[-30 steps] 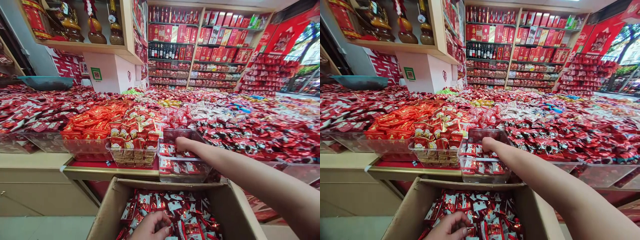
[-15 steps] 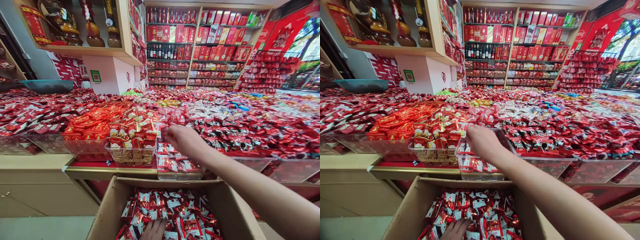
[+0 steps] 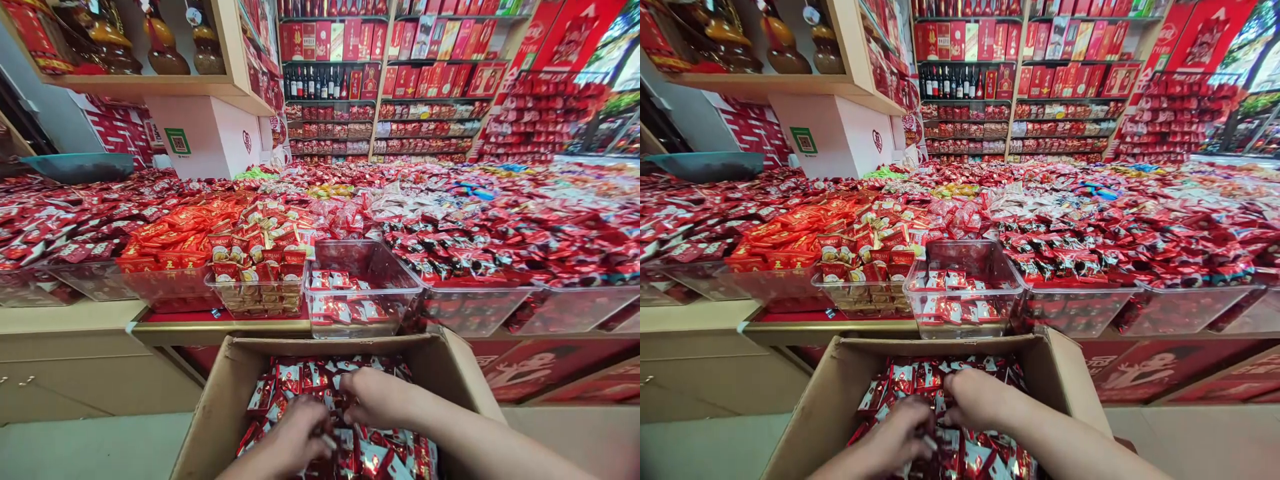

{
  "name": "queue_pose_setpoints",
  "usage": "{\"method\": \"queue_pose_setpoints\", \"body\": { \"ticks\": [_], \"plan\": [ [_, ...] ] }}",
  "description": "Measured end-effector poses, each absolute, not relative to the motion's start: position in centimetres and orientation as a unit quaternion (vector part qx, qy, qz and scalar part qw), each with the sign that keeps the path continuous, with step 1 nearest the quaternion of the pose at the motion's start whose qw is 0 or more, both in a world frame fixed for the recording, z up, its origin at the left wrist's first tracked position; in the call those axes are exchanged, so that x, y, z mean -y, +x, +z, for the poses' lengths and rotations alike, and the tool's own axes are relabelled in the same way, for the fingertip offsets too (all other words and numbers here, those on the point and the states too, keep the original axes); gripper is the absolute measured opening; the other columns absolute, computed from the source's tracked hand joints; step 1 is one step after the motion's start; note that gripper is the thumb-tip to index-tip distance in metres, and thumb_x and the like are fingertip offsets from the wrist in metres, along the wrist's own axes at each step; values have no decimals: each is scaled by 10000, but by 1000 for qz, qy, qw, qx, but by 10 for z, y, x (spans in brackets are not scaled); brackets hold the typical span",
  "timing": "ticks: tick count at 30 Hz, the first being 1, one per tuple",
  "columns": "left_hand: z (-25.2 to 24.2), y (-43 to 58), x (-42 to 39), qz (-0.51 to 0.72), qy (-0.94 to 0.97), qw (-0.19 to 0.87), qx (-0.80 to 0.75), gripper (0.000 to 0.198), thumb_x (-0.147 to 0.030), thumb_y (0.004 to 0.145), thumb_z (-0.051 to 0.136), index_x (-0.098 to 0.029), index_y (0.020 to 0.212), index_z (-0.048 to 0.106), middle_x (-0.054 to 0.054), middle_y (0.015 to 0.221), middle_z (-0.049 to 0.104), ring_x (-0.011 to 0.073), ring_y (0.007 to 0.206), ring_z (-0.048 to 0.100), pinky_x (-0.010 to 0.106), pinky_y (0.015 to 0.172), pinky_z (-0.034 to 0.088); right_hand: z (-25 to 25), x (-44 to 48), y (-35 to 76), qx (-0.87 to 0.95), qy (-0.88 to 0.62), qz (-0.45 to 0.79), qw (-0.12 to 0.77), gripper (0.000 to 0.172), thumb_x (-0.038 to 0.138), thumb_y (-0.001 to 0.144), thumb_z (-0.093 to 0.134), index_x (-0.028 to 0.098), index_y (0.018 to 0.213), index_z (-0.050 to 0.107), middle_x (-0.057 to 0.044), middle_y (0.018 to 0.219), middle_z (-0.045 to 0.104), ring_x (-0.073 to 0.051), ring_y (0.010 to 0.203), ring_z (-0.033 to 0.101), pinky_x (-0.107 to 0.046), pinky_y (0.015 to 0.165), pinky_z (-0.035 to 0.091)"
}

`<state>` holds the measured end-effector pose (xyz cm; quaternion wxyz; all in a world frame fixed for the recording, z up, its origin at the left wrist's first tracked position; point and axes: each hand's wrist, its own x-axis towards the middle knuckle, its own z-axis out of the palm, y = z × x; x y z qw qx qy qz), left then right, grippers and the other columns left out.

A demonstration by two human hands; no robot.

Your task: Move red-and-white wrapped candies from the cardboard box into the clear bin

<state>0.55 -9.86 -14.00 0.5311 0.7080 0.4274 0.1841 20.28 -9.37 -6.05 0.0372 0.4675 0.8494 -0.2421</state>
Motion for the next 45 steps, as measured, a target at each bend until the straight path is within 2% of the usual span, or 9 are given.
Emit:
{"method": "queue_pose_setpoints", "body": {
  "ticks": [4,13,17,21,24,29,37,40,45],
  "plan": [
    [-110,7,89,255,616,605,-436,221,-271,662,636,-181,831,526,-6,754,583,171,749,531,305,716,407,-58,93,202,-827,473,-300,-49,280,375,707,579,167,894,575,-66,829,638,-184,713,575,-245,570,386],
    [-77,11,95,345,404,782,-327,468,-151,685,640,-183,1111,450,73,943,642,176,809,601,321,740,457,-56,90,201,-622,426,-615,-231,294,412,744,554,162,885,493,5,702,552,-106,562,499,-240,526,422],
    [-75,10,93,364,371,782,-345,470,-47,606,572,-177,1055,523,32,848,654,144,668,597,273,616,491,-56,88,199,-598,445,-615,-255,296,448,753,536,163,820,500,29,630,508,-72,488,412,-203,462,350],
    [-78,9,93,331,418,762,-367,242,-213,699,542,-158,928,598,-21,549,596,84,378,455,191,372,384,-58,87,198,-595,447,-611,-270,281,432,748,548,158,778,492,47,584,469,-56,468,338,-185,430,259],
    [-81,11,94,351,467,723,-369,222,-340,755,558,-149,837,637,-32,504,576,91,440,488,203,489,424,-56,88,197,-603,433,-610,-277,275,412,736,566,150,757,486,38,607,481,-62,513,363,-186,465,283],
    [-88,14,96,373,519,676,-367,219,-321,755,592,-174,907,650,3,812,665,150,764,558,249,741,425,-53,93,193,-693,464,-489,-254,255,376,789,500,144,682,499,35,597,466,-74,547,371,-191,494,311],
    [-73,14,94,362,370,730,-445,219,-328,748,588,-159,883,620,-47,465,574,71,343,438,162,350,328,-44,104,188,-877,379,-157,-250,409,434,760,558,176,1070,494,-101,1108,507,-196,951,448,-318,799,393],
    [-73,12,95,352,346,737,-462,194,-354,728,601,-160,740,598,-73,387,483,52,274,366,147,277,228,-39,109,185,-932,314,-25,-178,185,273,853,453,168,986,529,-93,991,563,-177,835,468,-315,716,399],
    [-72,8,97,351,336,786,-383,393,-490,793,452,-134,689,579,-26,469,532,24,280,385,127,281,200,8,113,197,-936,255,80,-228,189,151,865,369,177,846,555,-76,898,609,-156,728,495,-302,636,388]
  ]
}}
